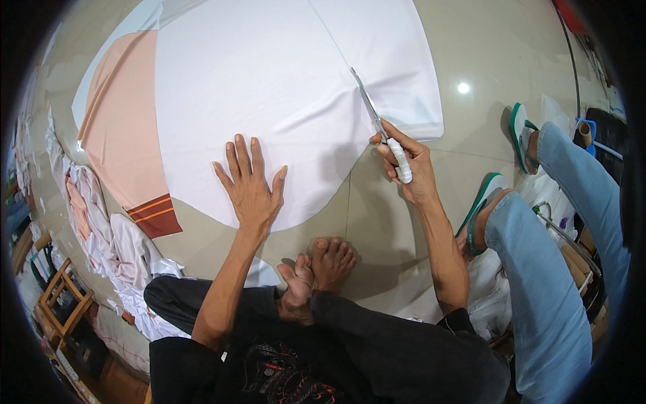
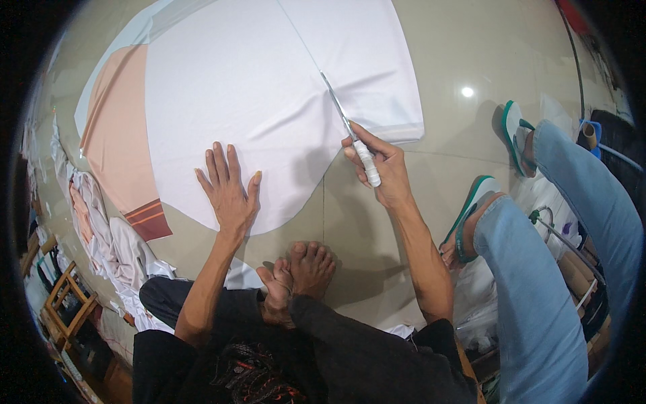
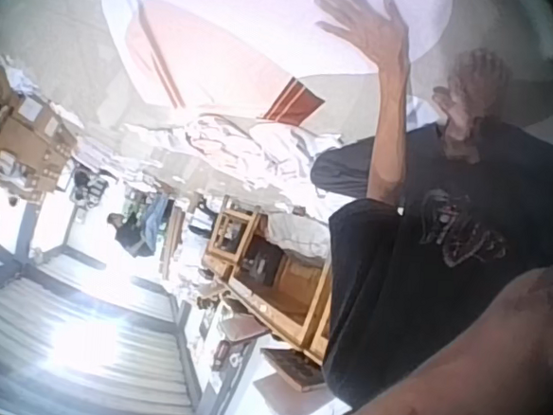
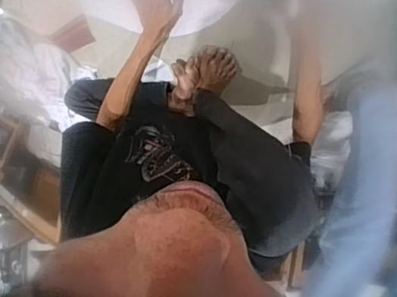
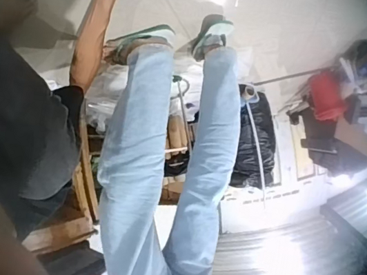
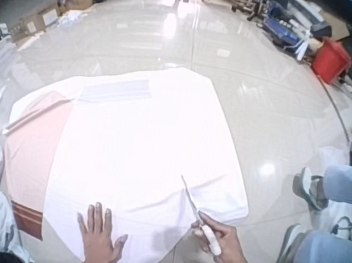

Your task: The person sits on the floor and uses shears to cut a large piece of peach-colored fabric along a white paper pattern. They adjust the fabric and pattern, then continue cutting to separate the shaped piece from the surrounding material.

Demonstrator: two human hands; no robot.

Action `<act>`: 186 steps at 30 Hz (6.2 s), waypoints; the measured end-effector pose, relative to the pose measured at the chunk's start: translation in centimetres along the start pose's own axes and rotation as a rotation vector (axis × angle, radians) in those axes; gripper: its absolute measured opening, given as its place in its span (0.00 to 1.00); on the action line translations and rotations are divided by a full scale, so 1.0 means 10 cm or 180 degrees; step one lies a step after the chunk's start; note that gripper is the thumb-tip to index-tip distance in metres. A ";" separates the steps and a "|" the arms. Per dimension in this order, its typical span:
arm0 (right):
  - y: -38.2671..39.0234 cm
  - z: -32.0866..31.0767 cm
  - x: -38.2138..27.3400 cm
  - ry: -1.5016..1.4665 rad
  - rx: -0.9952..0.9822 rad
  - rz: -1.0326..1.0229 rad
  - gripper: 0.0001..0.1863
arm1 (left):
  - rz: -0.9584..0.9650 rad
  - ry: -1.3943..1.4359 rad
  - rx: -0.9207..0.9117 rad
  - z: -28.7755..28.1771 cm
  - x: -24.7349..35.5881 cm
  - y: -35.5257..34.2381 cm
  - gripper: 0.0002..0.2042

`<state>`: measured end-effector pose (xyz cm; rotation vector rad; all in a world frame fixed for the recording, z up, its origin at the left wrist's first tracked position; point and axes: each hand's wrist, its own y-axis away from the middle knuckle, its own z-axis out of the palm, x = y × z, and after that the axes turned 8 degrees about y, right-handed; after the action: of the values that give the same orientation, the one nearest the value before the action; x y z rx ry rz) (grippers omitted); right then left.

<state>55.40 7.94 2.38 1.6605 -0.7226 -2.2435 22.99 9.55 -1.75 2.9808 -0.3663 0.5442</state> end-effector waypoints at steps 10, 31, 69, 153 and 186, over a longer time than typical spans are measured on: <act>-0.01 0.05 -0.13 0.0423 0.0128 0.0131 0.31 | -0.0003 -0.0001 0.0002 -0.01 0.00 0.00 0.40; -0.33 0.22 -0.24 0.0681 0.0217 0.0047 0.28 | 0.0017 0.0073 0.0032 -0.02 0.01 -0.01 0.39; -0.86 0.57 -0.67 0.0668 0.0191 -0.0020 0.25 | -0.0076 0.0134 -0.0089 -0.10 0.03 -0.03 0.40; -2.46 1.36 -1.44 0.0459 0.0158 -0.0269 0.27 | -0.0016 0.0398 -0.0464 -0.26 -0.02 -0.09 0.40; -2.92 1.95 -1.47 -0.0285 0.0563 -0.0398 0.24 | 0.0069 0.0294 -0.0419 -0.17 -0.06 -0.05 0.40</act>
<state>44.10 44.24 3.23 1.7378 -0.8851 -2.4160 22.04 10.36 -0.40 2.8175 -0.4102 0.6315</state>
